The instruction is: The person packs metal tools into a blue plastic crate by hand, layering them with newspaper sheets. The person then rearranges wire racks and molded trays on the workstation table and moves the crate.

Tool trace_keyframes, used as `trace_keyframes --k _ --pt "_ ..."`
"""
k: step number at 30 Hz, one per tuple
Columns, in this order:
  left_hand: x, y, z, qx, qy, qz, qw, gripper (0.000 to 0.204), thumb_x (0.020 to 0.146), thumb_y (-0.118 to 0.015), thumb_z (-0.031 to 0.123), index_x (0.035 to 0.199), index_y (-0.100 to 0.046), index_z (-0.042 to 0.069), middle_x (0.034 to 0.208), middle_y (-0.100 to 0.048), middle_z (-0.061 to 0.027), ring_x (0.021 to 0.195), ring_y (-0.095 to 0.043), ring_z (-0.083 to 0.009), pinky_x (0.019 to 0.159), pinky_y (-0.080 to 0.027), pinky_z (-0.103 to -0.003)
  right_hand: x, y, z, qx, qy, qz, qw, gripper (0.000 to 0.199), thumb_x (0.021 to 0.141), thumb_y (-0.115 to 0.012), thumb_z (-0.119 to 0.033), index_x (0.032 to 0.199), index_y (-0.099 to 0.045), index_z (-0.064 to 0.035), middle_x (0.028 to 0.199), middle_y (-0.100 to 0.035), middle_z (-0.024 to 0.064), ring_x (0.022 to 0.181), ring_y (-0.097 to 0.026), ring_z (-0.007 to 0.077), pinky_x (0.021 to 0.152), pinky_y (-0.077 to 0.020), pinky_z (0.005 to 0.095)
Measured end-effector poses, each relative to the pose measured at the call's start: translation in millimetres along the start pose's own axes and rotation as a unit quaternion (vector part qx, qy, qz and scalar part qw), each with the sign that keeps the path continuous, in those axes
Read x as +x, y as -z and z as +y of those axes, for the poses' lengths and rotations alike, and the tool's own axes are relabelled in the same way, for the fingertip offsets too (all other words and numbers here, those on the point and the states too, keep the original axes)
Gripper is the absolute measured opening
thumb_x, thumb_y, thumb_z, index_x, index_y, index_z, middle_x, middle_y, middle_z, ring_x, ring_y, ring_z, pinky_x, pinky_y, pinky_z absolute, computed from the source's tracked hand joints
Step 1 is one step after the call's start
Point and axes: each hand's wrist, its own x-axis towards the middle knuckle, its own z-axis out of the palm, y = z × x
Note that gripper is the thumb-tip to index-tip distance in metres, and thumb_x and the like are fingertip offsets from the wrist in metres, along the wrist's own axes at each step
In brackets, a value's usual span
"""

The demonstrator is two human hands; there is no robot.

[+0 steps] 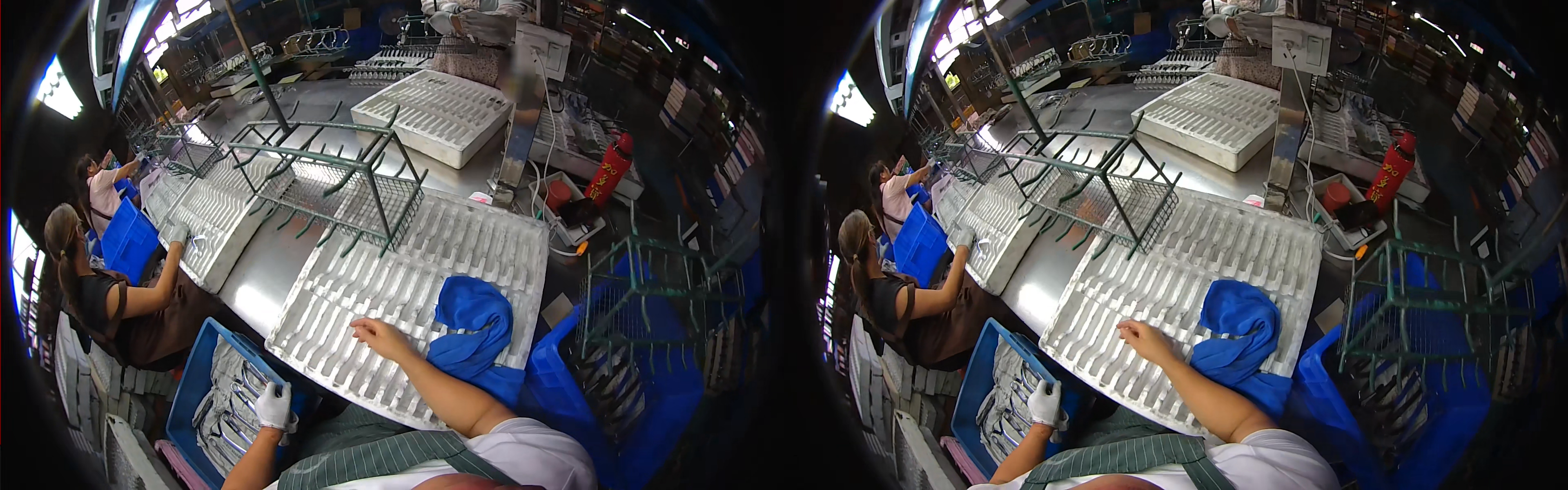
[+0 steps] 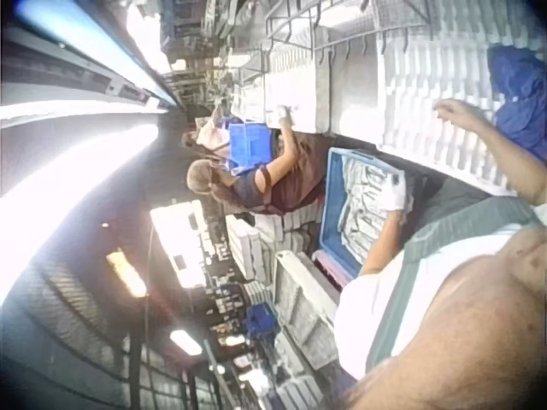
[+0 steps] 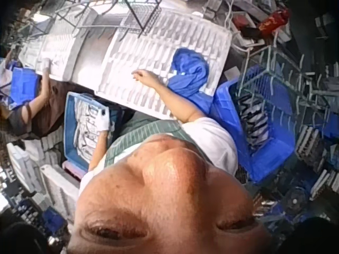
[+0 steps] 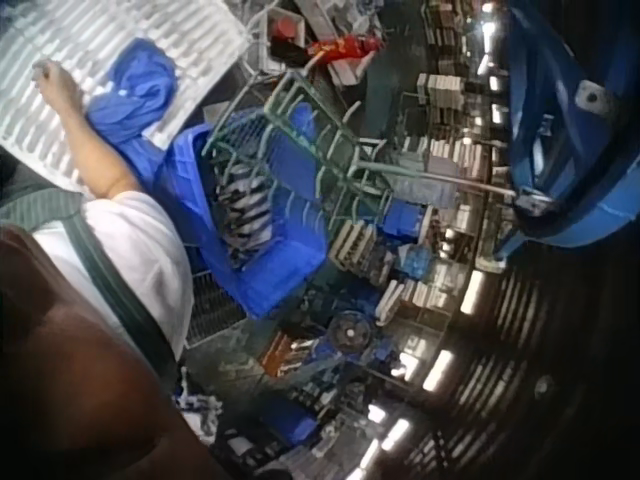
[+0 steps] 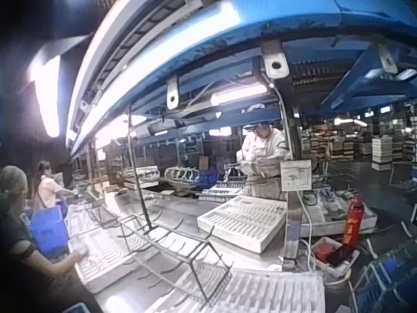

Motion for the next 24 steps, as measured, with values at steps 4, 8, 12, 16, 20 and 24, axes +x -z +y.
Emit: trace_keyframes --k 4,8,12,16,20,24 --pt "-0.4 -3.7 0.5 0.021 -0.047 0.032 0.998 0.027 0.082 -0.064 0.029 0.07 -0.055 0.006 0.061 -0.059 -0.0167 0.058 -0.059 -0.0375 0.052 -0.045 -0.045 -2.6 -4.3 -6.2 -0.083 0.0 0.024 0.996 0.031 0.09 -0.052 -0.033 0.109 -0.063 -0.0111 0.096 -0.067 0.0104 0.088 -0.065 0.0225 0.075 -0.0493 0.0316" --pt "-3.8 -1.3 -4.8 0.034 -0.062 0.02 0.997 0.024 0.084 -0.061 0.025 0.072 -0.053 0.006 0.061 -0.056 -0.0178 0.057 -0.057 -0.0387 0.052 -0.043 -0.046 -4.4 -4.3 -14.3 -0.107 0.0 0.023 0.994 0.029 0.092 -0.053 -0.029 0.112 -0.062 -0.01 0.096 -0.067 0.0088 0.085 -0.065 0.0182 0.075 -0.0492 0.0296" --pt "-3.9 2.1 2.6 0.019 -0.063 0.024 0.998 0.023 0.085 -0.059 0.023 0.072 -0.052 0.006 0.061 -0.056 -0.0187 0.058 -0.056 -0.0394 0.053 -0.042 -0.047 -4.8 -4.5 -15.2 -0.11 -0.005 0.027 0.994 0.028 0.092 -0.053 -0.028 0.112 -0.062 -0.0102 0.096 -0.067 0.0087 0.085 -0.065 0.0183 0.075 -0.0494 0.0298" --pt "-2.2 1.9 -0.2 0.033 -0.053 0.003 0.998 0.021 0.085 -0.059 0.023 0.074 -0.053 0.006 0.063 -0.056 -0.0193 0.061 -0.056 -0.0397 0.054 -0.042 -0.048 -5.6 -5.2 -16.2 -0.119 -0.004 0.033 0.992 0.027 0.092 -0.053 -0.028 0.111 -0.062 -0.0104 0.095 -0.067 0.009 0.085 -0.065 0.0186 0.075 -0.0496 0.0299" --pt "-2.5 0.2 -3.0 0.023 -0.063 0.009 0.998 0.02 0.085 -0.058 0.022 0.076 -0.054 0.005 0.064 -0.057 -0.0193 0.061 -0.056 -0.0402 0.055 -0.042 -0.048 -5.7 -6.4 -13.2 -0.124 -0.011 0.045 0.991 0.028 0.091 -0.052 -0.033 0.108 -0.064 -0.0147 0.095 -0.068 0.0077 0.085 -0.066 0.0207 0.073 -0.0502 0.0308" --pt "-3.2 -2.3 -7.7 -0.006 -0.056 0.016 0.998 0.019 0.085 -0.058 0.022 0.077 -0.055 0.005 0.065 -0.058 -0.0193 0.061 -0.056 -0.0399 0.055 -0.043 -0.048 -5.7 -7.6 -12.4 -0.129 0.004 0.051 0.99 0.027 0.091 -0.052 -0.032 0.107 -0.065 -0.0144 0.094 -0.067 0.0076 0.084 -0.066 0.0203 0.073 -0.0502 0.0308"
